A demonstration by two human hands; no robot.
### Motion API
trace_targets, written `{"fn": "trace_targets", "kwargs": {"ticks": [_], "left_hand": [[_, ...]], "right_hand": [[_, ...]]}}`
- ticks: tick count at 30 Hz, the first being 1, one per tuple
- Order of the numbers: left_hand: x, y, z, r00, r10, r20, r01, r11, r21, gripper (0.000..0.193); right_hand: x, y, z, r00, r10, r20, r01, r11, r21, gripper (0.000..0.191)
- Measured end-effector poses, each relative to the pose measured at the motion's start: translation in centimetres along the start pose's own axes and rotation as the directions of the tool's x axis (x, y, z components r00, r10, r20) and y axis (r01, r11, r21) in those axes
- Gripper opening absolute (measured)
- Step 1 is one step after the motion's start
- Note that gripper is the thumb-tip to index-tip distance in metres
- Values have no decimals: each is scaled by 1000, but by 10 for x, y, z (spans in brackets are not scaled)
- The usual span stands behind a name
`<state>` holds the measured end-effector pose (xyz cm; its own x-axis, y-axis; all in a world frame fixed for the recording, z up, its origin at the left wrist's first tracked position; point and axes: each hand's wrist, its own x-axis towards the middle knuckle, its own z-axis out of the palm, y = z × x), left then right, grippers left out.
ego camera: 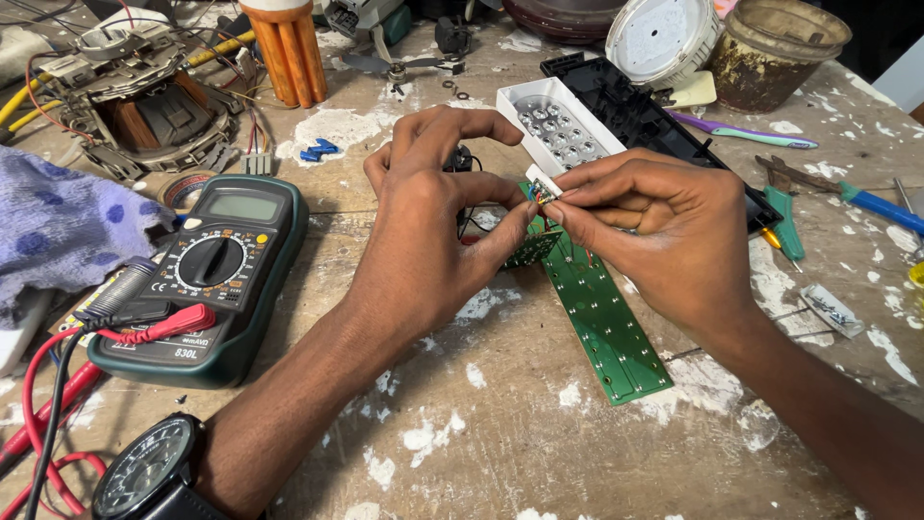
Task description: The person repairs an electronic circuit board at a cluttered workbench. They handle a small circuit board with wires, use pliers to strip and adjust wires, connect components, then use a multimeter with test probes and a soldering iron near a power strip and light bulb to test and work on the wiring.
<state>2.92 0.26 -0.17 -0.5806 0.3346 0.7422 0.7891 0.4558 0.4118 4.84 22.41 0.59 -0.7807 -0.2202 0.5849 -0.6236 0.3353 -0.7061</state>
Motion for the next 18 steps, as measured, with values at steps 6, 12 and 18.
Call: {"fn": "trace_targets", "kwargs": {"ticks": [6,12,18], "left_hand": [[0,-1,0,1000,-1,2,1,1000,-11,10],[-1,-1,1,1000,-9,-5,9,1000,-13,10],[-2,-1,0,999,19,-29,-19,1000,11,10]], "right_hand": [[-2,-2,2,999,34,-6,-33,999,23,10],[-2,-1,5,1000,22,-15,-22,1000,18,10],[0,0,6,997,72,8,-72,997,-30,11]]}}
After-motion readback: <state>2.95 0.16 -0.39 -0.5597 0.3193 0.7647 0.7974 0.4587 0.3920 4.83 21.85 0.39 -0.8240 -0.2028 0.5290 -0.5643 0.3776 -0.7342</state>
